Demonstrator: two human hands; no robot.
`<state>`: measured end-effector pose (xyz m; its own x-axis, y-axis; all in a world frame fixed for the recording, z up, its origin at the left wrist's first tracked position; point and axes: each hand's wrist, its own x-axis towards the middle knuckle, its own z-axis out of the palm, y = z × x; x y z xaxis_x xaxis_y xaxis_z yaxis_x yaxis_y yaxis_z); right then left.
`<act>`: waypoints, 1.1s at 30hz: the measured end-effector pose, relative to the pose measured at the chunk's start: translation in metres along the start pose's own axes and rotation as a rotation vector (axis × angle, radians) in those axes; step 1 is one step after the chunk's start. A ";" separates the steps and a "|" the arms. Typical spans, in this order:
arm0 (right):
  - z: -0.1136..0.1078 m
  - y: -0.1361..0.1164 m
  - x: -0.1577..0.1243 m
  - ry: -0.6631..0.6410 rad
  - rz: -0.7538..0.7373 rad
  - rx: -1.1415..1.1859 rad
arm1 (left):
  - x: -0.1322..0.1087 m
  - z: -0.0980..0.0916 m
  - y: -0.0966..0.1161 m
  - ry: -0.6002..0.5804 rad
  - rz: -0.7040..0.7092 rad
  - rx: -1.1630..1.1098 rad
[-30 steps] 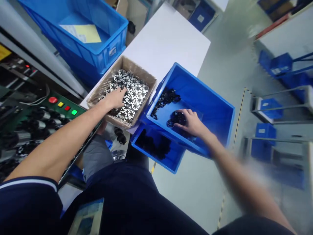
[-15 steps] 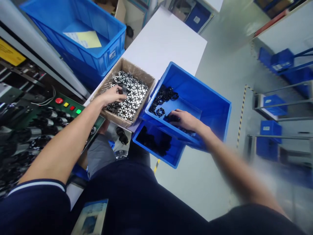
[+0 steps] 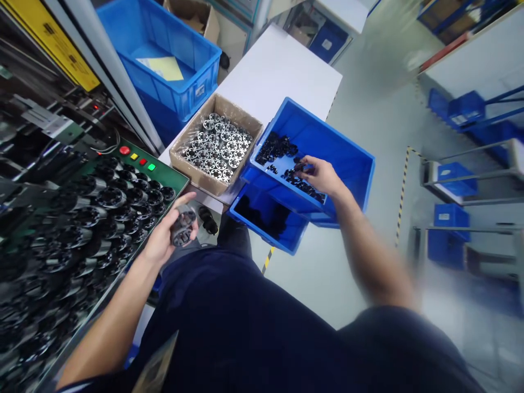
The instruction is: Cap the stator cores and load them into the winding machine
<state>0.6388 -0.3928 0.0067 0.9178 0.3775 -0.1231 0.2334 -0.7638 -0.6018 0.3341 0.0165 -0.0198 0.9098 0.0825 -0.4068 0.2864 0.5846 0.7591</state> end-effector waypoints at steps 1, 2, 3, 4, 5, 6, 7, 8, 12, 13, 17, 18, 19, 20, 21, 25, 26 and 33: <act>0.000 -0.003 -0.003 0.056 0.010 0.016 | -0.011 -0.003 -0.009 0.021 -0.029 -0.049; 0.000 -0.006 -0.007 0.110 0.017 0.036 | -0.019 -0.005 -0.017 0.048 -0.057 -0.097; 0.000 -0.012 -0.011 0.161 0.020 0.060 | -0.026 -0.006 -0.024 0.075 -0.080 -0.143; 0.002 -0.019 -0.015 0.204 0.018 0.087 | -0.032 -0.006 -0.030 0.097 -0.094 -0.183; 0.006 -0.030 -0.021 0.237 0.012 0.113 | -0.035 -0.004 -0.035 0.110 -0.099 -0.214; 0.012 -0.044 -0.029 0.259 -0.003 0.154 | -0.038 -0.001 -0.039 0.113 -0.093 -0.236; 0.021 -0.061 -0.039 0.264 -0.031 0.214 | -0.040 0.005 -0.042 0.103 -0.078 -0.250; 0.033 -0.081 -0.051 0.253 -0.071 0.279 | -0.041 0.011 -0.043 0.085 -0.050 -0.263; 0.090 -0.173 -0.108 0.071 -0.362 0.654 | -0.045 0.044 -0.036 -0.029 0.151 -0.328; 0.102 -0.193 -0.121 0.031 -0.424 0.698 | -0.047 0.051 -0.033 -0.060 0.193 -0.339; 0.129 -0.239 -0.148 0.029 -0.654 0.697 | -0.061 0.071 -0.015 -0.102 0.294 -0.311; 0.131 -0.242 -0.150 0.063 -0.673 0.660 | -0.064 0.073 -0.011 -0.093 0.317 -0.293; 0.132 -0.243 -0.150 0.093 -0.678 0.616 | -0.067 0.073 -0.008 -0.085 0.338 -0.274; 0.132 -0.243 -0.150 0.116 -0.679 0.573 | -0.070 0.072 -0.006 -0.086 0.364 -0.255; 0.132 -0.242 -0.150 0.137 -0.684 0.539 | -0.072 0.071 -0.005 -0.097 0.389 -0.230; 0.131 -0.237 -0.154 0.125 -0.680 0.508 | -0.074 0.063 -0.007 -0.109 0.408 -0.112; 0.130 -0.237 -0.156 0.103 -0.647 0.509 | -0.074 0.062 -0.009 -0.095 0.401 -0.093; 0.132 -0.241 -0.160 0.140 -0.642 0.432 | -0.075 0.057 -0.011 -0.051 0.427 -0.076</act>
<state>0.3929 -0.2001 0.0668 0.6842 0.5849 0.4357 0.6125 -0.1366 -0.7786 0.2798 -0.0416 0.0316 0.9560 0.2911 -0.0374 -0.1399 0.5642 0.8137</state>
